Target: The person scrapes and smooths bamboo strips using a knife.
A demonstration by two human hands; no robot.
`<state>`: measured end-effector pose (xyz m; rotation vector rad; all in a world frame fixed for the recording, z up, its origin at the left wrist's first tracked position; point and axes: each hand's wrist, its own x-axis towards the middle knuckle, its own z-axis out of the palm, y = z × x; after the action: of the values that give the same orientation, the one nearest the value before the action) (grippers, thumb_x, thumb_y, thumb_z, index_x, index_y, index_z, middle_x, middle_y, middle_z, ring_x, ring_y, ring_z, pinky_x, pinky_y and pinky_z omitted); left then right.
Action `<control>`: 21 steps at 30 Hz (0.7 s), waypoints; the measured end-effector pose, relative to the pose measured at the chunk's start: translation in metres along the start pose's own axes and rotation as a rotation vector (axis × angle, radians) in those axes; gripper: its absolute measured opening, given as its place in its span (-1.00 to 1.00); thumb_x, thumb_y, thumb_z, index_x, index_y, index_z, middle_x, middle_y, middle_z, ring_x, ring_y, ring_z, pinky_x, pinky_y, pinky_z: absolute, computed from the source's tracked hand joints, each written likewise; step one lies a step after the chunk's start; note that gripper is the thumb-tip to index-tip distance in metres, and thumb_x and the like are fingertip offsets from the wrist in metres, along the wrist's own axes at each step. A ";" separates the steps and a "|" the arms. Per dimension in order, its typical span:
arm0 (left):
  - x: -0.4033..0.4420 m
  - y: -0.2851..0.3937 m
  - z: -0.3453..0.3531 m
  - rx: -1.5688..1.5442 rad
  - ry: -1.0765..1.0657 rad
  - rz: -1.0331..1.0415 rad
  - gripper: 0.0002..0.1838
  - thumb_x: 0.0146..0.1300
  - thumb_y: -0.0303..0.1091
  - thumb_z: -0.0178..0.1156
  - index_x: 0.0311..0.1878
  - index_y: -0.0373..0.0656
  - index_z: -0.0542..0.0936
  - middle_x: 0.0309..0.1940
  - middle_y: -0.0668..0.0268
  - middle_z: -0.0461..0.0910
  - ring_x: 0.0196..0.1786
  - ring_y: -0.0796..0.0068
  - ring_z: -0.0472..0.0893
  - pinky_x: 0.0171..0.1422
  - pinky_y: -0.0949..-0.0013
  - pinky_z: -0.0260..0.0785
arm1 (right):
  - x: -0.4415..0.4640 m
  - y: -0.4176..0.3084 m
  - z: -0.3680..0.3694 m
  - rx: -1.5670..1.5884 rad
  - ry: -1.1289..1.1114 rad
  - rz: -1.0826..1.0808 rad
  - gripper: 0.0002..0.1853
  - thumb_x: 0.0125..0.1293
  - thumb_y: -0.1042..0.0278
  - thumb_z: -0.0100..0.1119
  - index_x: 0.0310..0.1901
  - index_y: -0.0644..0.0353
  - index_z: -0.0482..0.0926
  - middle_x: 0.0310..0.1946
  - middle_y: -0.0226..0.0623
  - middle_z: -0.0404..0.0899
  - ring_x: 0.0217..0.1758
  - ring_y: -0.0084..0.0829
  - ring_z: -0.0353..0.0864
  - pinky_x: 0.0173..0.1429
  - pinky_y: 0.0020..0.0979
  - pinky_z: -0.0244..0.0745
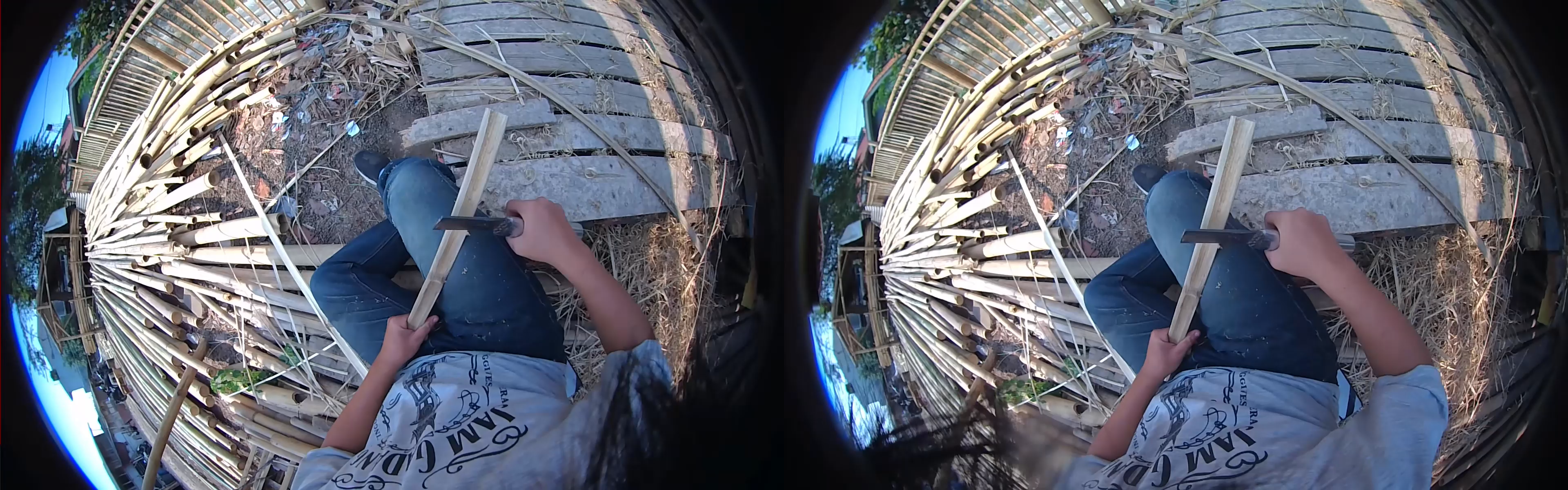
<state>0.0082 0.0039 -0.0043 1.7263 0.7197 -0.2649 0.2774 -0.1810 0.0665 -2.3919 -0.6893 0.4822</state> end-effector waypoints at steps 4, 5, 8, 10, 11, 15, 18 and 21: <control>0.000 -0.004 0.001 0.035 -0.020 -0.035 -0.62 0.25 -0.21 0.36 -0.54 -0.33 0.60 -0.72 0.40 0.48 -0.61 0.71 0.40 -0.53 0.46 0.26 | 0.005 0.006 0.005 0.155 0.021 0.097 -0.77 -0.09 0.39 0.25 -0.35 0.30 0.60 -0.47 0.07 0.59 -0.32 0.10 0.60 -0.20 -0.13 0.51; -0.002 -0.004 0.002 0.040 -0.016 -0.032 -0.62 0.25 -0.21 0.36 -0.54 -0.33 0.60 -0.72 0.40 0.48 -0.61 0.71 0.40 -0.53 0.46 0.26 | 0.003 0.006 0.009 0.193 -0.021 0.165 -0.76 -0.10 0.40 0.25 -0.34 0.30 0.60 -0.47 0.07 0.59 -0.31 0.09 0.61 -0.21 -0.14 0.51; -0.004 0.000 0.000 -0.003 0.001 -0.069 -0.63 0.26 -0.20 0.36 -0.52 -0.32 0.62 -0.72 0.42 0.47 -0.62 0.72 0.38 -0.54 0.47 0.23 | 0.003 0.001 -0.012 -0.019 -0.009 0.021 -0.76 -0.07 0.38 0.25 -0.32 0.28 0.61 -0.45 0.06 0.61 -0.30 0.08 0.62 -0.18 -0.15 0.51; -0.004 0.012 0.000 -0.050 -0.071 -0.110 -0.64 0.26 -0.20 0.35 -0.51 -0.31 0.63 -0.73 0.43 0.48 -0.64 0.73 0.38 -0.56 0.50 0.21 | 0.009 0.000 -0.020 0.088 0.035 0.093 -0.73 -0.04 0.36 0.26 -0.27 0.28 0.62 -0.40 0.09 0.63 -0.24 0.11 0.63 -0.09 -0.08 0.52; -0.003 0.010 0.001 -0.059 -0.073 -0.105 -0.64 0.26 -0.20 0.35 -0.51 -0.31 0.63 -0.73 0.43 0.48 -0.64 0.73 0.38 -0.56 0.50 0.21 | 0.010 0.002 -0.013 0.077 0.036 0.090 -0.73 -0.04 0.36 0.26 -0.27 0.28 0.62 -0.40 0.09 0.63 -0.24 0.11 0.63 -0.09 -0.08 0.52; -0.005 0.006 -0.003 0.028 -0.042 -0.114 -0.67 0.28 -0.22 0.33 -0.48 -0.31 0.66 -0.76 0.46 0.43 -0.65 0.74 0.35 -0.57 0.50 0.16 | 0.010 -0.006 -0.019 0.154 0.038 0.175 -0.74 -0.03 0.35 0.23 -0.27 0.29 0.62 -0.38 0.06 0.64 -0.20 0.06 0.64 -0.09 -0.10 0.52; -0.006 0.004 -0.003 -0.029 -0.069 -0.110 -0.65 0.25 -0.17 0.36 -0.46 -0.30 0.67 -0.73 0.45 0.44 -0.63 0.73 0.33 -0.55 0.47 0.19 | 0.014 -0.010 -0.045 -0.159 -0.003 0.010 -0.74 -0.04 0.34 0.24 -0.33 0.33 0.57 -0.45 0.08 0.61 -0.29 0.07 0.62 -0.13 -0.14 0.49; -0.001 0.007 -0.002 0.100 -0.062 -0.148 -0.65 0.27 -0.19 0.35 -0.45 -0.34 0.66 -0.71 0.49 0.44 -0.58 0.74 0.32 -0.52 0.47 0.20 | 0.015 -0.004 -0.020 0.118 0.085 0.159 -0.74 -0.07 0.35 0.26 -0.32 0.29 0.58 -0.40 0.04 0.63 -0.24 0.07 0.63 -0.12 -0.10 0.49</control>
<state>0.0108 0.0042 0.0025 1.7539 0.8011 -0.4610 0.2980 -0.1784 0.0817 -2.3503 -0.4233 0.4701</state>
